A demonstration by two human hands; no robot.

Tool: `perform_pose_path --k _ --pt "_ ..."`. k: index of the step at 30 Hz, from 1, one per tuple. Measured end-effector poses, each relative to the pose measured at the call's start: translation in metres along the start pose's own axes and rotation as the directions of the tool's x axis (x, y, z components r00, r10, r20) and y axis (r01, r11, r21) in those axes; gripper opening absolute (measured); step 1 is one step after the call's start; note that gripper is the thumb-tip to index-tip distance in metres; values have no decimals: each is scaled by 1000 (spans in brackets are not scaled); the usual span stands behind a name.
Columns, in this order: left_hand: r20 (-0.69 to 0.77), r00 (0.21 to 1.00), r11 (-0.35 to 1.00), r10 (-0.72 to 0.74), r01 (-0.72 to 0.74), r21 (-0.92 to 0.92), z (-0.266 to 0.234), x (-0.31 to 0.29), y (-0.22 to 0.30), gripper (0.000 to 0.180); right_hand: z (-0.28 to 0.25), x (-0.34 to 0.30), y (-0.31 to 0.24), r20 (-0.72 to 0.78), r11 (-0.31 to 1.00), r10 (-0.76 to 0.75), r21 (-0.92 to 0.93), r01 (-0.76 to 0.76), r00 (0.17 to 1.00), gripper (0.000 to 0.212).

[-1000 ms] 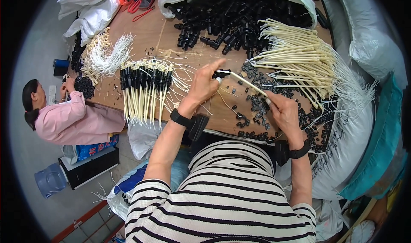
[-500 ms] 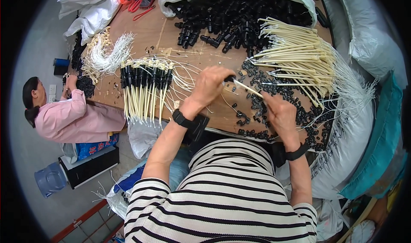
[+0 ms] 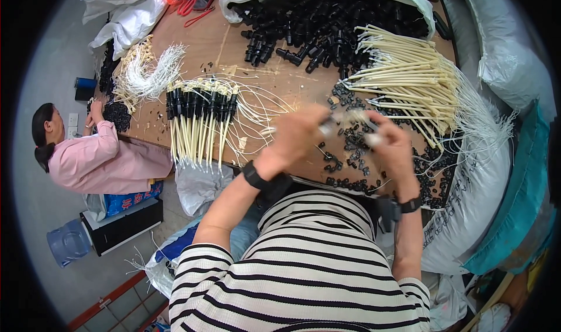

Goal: Assembling small black connectors onto thin white rods on an industrial workbench.

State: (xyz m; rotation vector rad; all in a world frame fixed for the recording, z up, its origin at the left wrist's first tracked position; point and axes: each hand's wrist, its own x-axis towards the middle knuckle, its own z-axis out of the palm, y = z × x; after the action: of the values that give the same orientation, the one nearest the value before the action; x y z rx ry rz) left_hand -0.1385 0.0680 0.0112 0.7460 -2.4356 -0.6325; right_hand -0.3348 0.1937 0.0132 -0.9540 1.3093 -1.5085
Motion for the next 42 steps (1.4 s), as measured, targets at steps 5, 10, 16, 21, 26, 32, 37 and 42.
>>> perform_pose_path --k 5,10,16,21,26,32,37,42 --pt "299 790 753 -534 606 -256 -5 -4 -25 18 18 -3 -24 156 941 145 -328 -87 977 14" --pt "352 823 726 -446 563 -395 -2 5 -7 16 46 -3 12 178 525 -181 -814 249 967 25" --pt "447 757 620 -477 650 -440 -14 10 -5 21 38 -8 13 246 184 -302 -933 309 921 26" --pt "514 718 651 -470 675 -348 -15 15 12 24 44 -10 10 124 465 -232 -857 222 965 20" --pt "511 773 789 -376 556 -261 -9 6 2 30 45 -8 8 56 659 -256 -720 216 965 17" --pt "297 938 970 -177 217 -109 -5 -3 -1 35 44 -6 14 -4 636 -267 -752 173 964 17" --pt "371 921 987 -119 149 -53 -4 -4 1 32 44 -6 17 42 598 -264 -777 198 964 16" --pt "391 918 985 -60 117 -124 -3 -2 2 34 47 -6 17 35 644 -223 -745 174 974 16"
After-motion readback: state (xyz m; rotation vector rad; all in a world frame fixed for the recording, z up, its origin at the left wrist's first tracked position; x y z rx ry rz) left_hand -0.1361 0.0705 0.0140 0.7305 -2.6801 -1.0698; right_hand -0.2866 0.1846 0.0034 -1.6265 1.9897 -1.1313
